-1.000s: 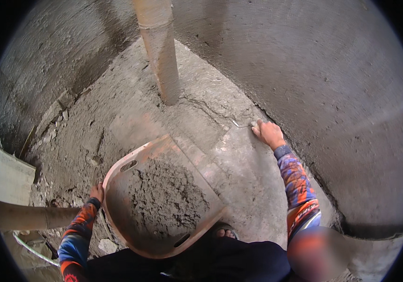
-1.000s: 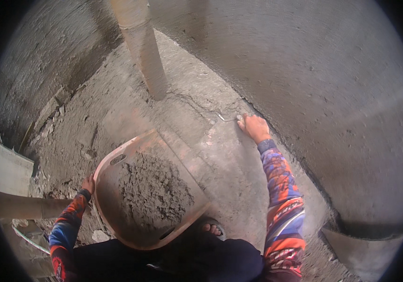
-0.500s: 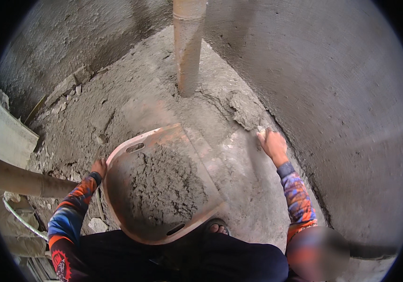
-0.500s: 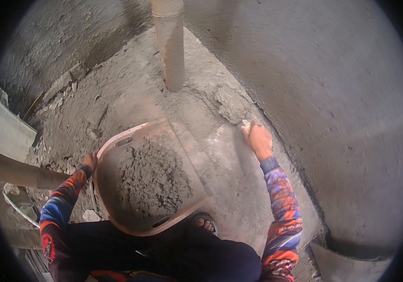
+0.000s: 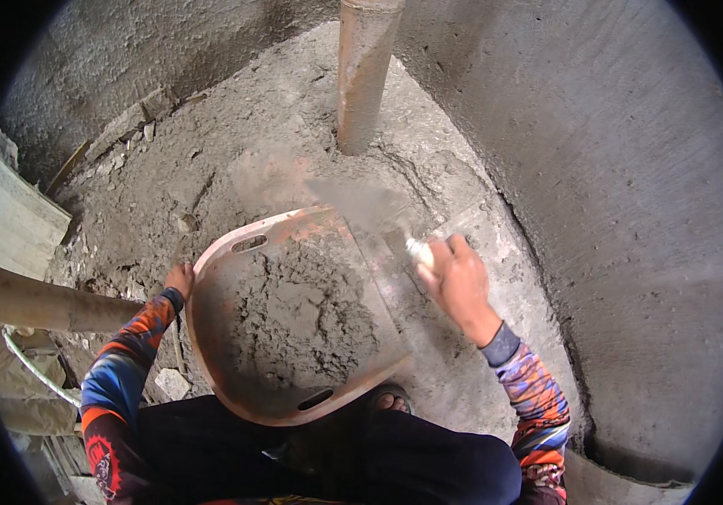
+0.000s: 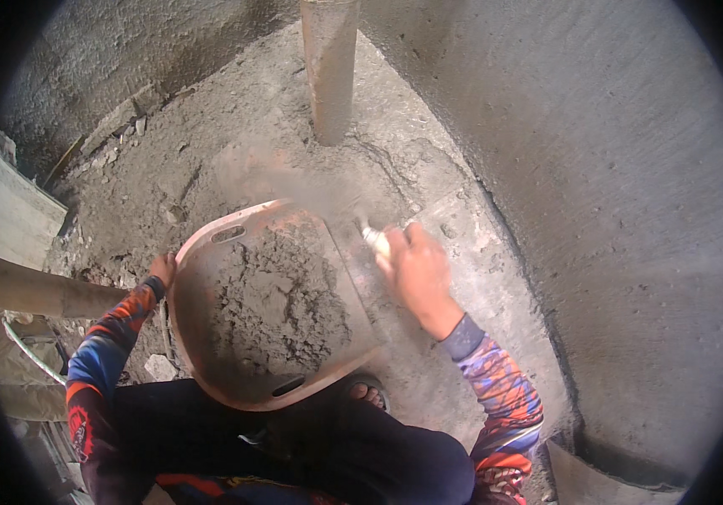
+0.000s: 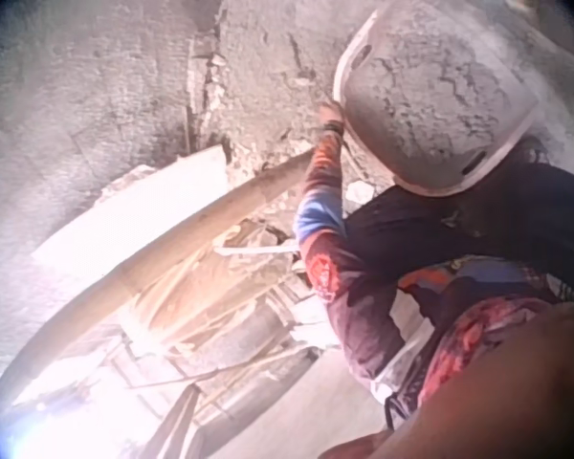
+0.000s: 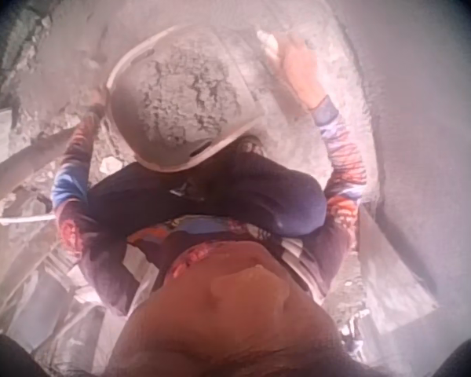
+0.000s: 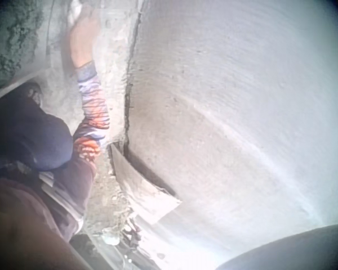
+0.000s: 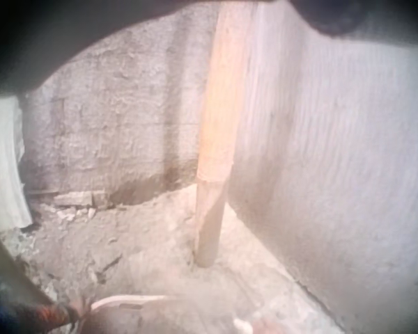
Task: The person scoops wet cement from a basin using a trowel and applies it to the floor surface, smoothing it out around a vertical pipe. The person repeatedly transfers cement from the basin to the floor and spreads it evenly.
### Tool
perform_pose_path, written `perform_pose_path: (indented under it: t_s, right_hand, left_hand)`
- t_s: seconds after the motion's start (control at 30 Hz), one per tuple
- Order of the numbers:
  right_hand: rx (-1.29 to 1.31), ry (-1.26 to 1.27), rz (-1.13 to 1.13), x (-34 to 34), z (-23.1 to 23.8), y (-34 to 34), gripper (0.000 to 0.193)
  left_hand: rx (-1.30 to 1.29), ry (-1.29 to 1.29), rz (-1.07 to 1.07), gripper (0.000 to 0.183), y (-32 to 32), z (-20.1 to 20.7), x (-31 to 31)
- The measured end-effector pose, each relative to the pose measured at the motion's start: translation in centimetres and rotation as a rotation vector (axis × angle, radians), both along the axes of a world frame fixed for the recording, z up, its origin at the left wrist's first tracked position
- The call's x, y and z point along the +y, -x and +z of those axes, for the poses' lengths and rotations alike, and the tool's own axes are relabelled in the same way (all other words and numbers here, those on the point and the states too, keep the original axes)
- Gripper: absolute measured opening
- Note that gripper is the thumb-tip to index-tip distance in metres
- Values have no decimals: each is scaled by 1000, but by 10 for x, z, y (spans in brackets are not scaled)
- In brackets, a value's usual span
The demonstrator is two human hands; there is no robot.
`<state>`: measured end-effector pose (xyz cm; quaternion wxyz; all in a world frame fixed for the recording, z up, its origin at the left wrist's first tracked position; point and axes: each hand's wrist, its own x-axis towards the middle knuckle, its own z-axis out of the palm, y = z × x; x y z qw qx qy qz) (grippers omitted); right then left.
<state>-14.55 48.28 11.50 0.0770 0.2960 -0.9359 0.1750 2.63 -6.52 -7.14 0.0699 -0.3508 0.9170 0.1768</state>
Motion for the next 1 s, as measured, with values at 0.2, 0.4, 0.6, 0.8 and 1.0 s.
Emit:
perform_pose_path:
  t_s: [0.2, 0.4, 0.6, 0.8, 1.0]
  right_hand:
    - [-409, -55, -39, 38, -47, 47, 36]
    - [-341, -191, -160, 75, -91, 77, 38]
    - [-322, -323, -114, 64, -82, 98, 41]
    - [-256, -336, -73, 63, -84, 89, 41]
    - [-380, -347, -120, 56, -89, 109, 45]
  left_hand:
    - [40, -2, 32, 52, -2, 11, 5]
    - [42, -17, 0, 47, 4, 17, 18]
    - [87, -45, -3, 42, 0, 12, 9]
    - [69, -68, -10, 41, 2, 5, 4]
    - [102, -57, -34, 41, -2, 0, 0]
